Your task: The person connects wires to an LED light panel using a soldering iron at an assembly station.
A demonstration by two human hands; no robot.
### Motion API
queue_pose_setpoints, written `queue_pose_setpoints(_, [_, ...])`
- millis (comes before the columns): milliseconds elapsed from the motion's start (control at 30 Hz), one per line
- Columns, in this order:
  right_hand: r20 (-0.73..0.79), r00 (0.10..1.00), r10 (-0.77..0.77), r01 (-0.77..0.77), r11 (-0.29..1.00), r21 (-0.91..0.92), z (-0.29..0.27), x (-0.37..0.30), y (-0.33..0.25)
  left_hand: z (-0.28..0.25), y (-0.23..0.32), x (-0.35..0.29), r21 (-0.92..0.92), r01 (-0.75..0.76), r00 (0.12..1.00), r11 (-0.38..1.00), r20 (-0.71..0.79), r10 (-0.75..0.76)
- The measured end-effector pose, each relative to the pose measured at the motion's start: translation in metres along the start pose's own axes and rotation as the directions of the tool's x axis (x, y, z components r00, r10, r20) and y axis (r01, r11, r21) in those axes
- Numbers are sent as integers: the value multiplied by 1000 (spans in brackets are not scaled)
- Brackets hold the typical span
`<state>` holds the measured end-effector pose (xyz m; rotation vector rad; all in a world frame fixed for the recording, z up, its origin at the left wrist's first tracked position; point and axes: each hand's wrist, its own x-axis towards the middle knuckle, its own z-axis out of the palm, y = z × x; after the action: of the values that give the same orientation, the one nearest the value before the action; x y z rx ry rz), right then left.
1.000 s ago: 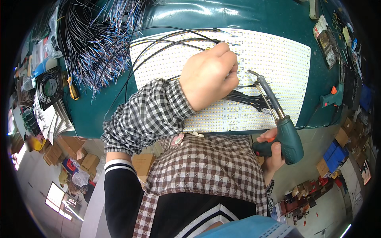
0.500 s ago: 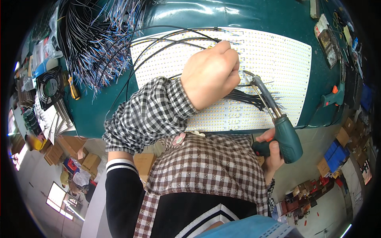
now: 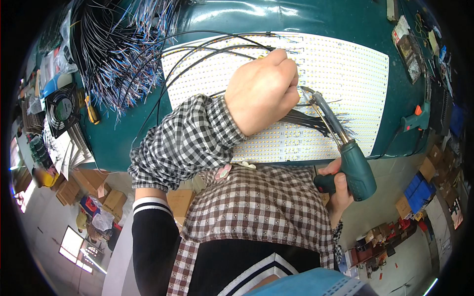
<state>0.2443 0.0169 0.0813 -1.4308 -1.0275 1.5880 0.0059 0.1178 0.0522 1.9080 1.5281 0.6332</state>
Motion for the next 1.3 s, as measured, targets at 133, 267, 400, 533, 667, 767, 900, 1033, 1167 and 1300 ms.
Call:
queue_pose_setpoints(133, [-19,1000,9,-8,1000,18,0,-1,2,0,0,0,-11,-9,1000,1000,-8,9])
queue_pose_setpoints(267, [-37,999,18,-17,1000,25,1,-3,2,0,-1,0,-9,-12,1000,1000,-2,12])
queue_pose_setpoints(400, [-27,1000,-12,12,1000,10,-1,-1,5,1,-1,-1,4,-2,1000,1000,-2,2])
queue_pose_setpoints(533, [-58,998,-1,0,1000,-23,0,-1,0,0,0,1,7,-2,1000,1000,2,2])
queue_pose_setpoints(667, [-51,999,-17,15,999,-32,-2,-1,2,1,0,1,-3,-5,1000,1000,1,5])
queue_pose_setpoints(767, [-61,998,-31,30,999,-25,2,0,0,-1,0,-1,14,0,1000,1000,13,0])
queue_pose_setpoints(900, [-66,993,-100,96,993,-62,-2,4,1,-20,-1,-14,-137,54,998,989,41,-49])
queue_pose_setpoints(1033, [-95,976,-195,192,981,-37,-10,8,2,-87,-11,-45,-123,254,965,959,96,-243])
queue_pose_setpoints(1167, [-86,970,-226,229,973,25,-20,11,9,-127,-31,-71,327,319,947,890,-70,-314])
queue_pose_setpoints(1300, [-42,968,-246,248,965,82,-23,12,13,-81,17,-53,457,15,971,889,-218,96])
